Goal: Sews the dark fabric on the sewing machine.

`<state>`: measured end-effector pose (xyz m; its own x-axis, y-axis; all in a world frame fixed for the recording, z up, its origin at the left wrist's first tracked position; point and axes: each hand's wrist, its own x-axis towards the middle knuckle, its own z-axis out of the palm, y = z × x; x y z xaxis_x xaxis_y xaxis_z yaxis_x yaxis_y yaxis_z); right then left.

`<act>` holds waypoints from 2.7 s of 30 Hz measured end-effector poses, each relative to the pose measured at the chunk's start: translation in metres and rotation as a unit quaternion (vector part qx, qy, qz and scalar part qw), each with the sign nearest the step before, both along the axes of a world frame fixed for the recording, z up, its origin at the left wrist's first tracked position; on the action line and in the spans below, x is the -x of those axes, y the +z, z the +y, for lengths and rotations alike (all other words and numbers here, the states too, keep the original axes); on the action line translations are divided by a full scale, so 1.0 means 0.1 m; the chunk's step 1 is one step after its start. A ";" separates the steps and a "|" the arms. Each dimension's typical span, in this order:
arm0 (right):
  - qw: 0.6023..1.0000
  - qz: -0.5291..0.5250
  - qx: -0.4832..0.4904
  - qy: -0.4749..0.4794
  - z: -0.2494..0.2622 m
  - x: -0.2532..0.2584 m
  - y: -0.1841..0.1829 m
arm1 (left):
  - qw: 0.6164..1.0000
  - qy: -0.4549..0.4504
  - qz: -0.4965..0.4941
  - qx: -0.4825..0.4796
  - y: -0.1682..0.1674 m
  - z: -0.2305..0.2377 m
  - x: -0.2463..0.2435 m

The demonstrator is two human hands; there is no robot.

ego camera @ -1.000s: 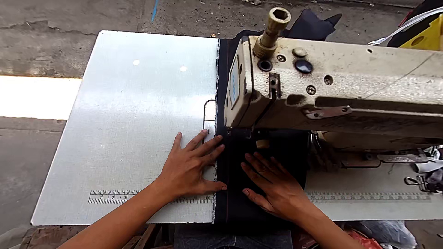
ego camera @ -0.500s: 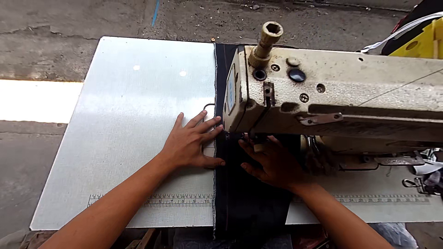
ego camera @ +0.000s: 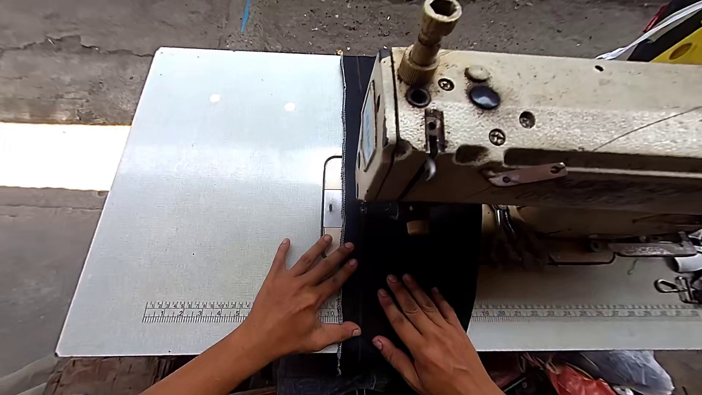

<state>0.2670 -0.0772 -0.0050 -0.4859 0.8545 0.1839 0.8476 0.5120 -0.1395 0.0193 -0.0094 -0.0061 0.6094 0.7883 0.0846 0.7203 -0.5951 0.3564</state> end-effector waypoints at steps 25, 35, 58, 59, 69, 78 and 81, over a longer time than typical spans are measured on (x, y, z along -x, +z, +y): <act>0.998 0.008 0.051 0.019 0.71 -0.12 0.20 | 0.999 0.008 0.028 -0.045 -0.08 0.44 -0.06; 0.997 -0.046 0.005 -0.056 -0.10 -0.17 0.63 | 1.000 -0.001 0.009 -0.004 0.07 -0.03 0.01; 0.991 0.123 0.007 0.047 0.64 -0.06 -0.03 | 0.996 -0.028 -0.007 -0.090 -0.20 0.36 0.08; 0.991 0.127 0.012 0.048 0.68 -0.06 -0.03 | 0.996 -0.025 -0.004 -0.089 -0.20 0.40 0.08; 0.989 0.138 0.003 0.051 0.98 -0.10 -0.16 | 0.997 -0.020 0.001 -0.072 -0.18 0.76 0.08; 0.989 0.130 0.001 0.068 1.20 -0.21 -0.27 | 0.998 -0.011 0.002 -0.066 -0.14 0.98 0.06; 0.991 0.119 0.028 0.062 1.26 -0.24 -0.28 | 0.998 -0.004 0.001 -0.065 -0.16 1.02 0.06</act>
